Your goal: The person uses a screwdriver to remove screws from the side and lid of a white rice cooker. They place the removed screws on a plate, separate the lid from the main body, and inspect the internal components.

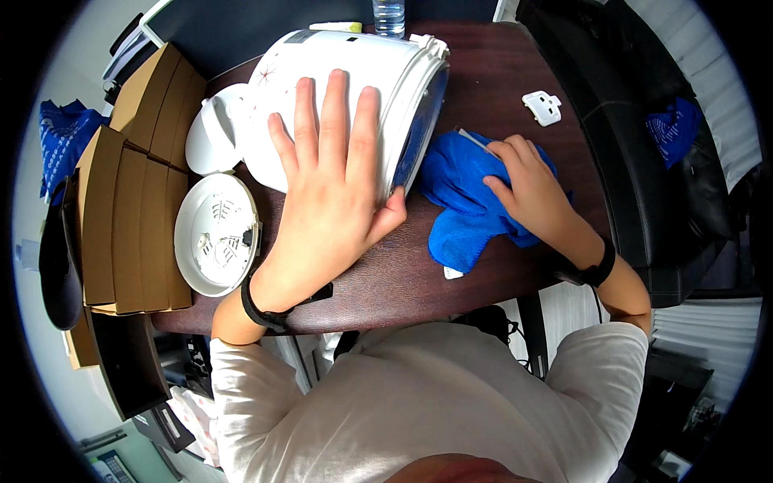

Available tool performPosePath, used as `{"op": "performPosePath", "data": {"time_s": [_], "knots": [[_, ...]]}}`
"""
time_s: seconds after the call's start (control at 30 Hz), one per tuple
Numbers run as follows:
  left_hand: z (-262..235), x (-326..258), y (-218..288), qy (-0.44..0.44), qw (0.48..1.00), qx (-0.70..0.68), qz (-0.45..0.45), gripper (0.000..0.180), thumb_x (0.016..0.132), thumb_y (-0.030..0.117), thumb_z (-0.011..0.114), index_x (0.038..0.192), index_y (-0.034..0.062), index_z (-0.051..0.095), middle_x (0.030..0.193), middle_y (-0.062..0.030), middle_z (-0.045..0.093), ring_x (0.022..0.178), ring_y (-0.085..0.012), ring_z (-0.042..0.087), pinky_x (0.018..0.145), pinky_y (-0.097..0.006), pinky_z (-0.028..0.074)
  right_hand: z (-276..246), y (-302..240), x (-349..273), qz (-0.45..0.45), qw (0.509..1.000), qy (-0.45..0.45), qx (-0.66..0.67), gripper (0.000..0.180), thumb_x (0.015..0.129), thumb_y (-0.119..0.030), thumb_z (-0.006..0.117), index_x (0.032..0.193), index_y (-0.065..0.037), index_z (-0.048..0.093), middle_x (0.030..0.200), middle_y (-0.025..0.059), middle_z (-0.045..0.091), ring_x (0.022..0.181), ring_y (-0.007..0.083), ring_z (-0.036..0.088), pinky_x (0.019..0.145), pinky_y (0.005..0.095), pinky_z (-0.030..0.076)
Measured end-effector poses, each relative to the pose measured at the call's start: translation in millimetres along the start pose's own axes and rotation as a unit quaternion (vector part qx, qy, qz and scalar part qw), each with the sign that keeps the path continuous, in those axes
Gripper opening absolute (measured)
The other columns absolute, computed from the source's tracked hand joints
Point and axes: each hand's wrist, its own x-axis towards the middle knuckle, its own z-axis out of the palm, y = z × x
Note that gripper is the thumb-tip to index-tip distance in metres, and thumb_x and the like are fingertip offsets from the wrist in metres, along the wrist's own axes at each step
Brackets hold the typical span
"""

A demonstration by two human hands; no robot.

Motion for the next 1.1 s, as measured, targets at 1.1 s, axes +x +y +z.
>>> {"op": "performPosePath", "data": {"time_s": [1.1], "knots": [[-29.4, 0.4, -5.8, 0.026, 0.999, 0.039, -0.014, 0.085, 0.075, 0.051, 0.07, 0.142, 0.0052, 0.044, 0.131, -0.0252, 0.046, 0.119, -0.0428, 0.044, 0.104, -0.056, 0.033, -30.7, -14.4, -29.1, -0.122, 0.984, 0.007, 0.132, 0.035, 0.088, -0.017, 0.071, 0.113, -0.002, 0.053, 0.09, 0.0182, 0.066, 0.076, 0.0344, 0.068, 0.064, 0.0392, 0.052]]}}
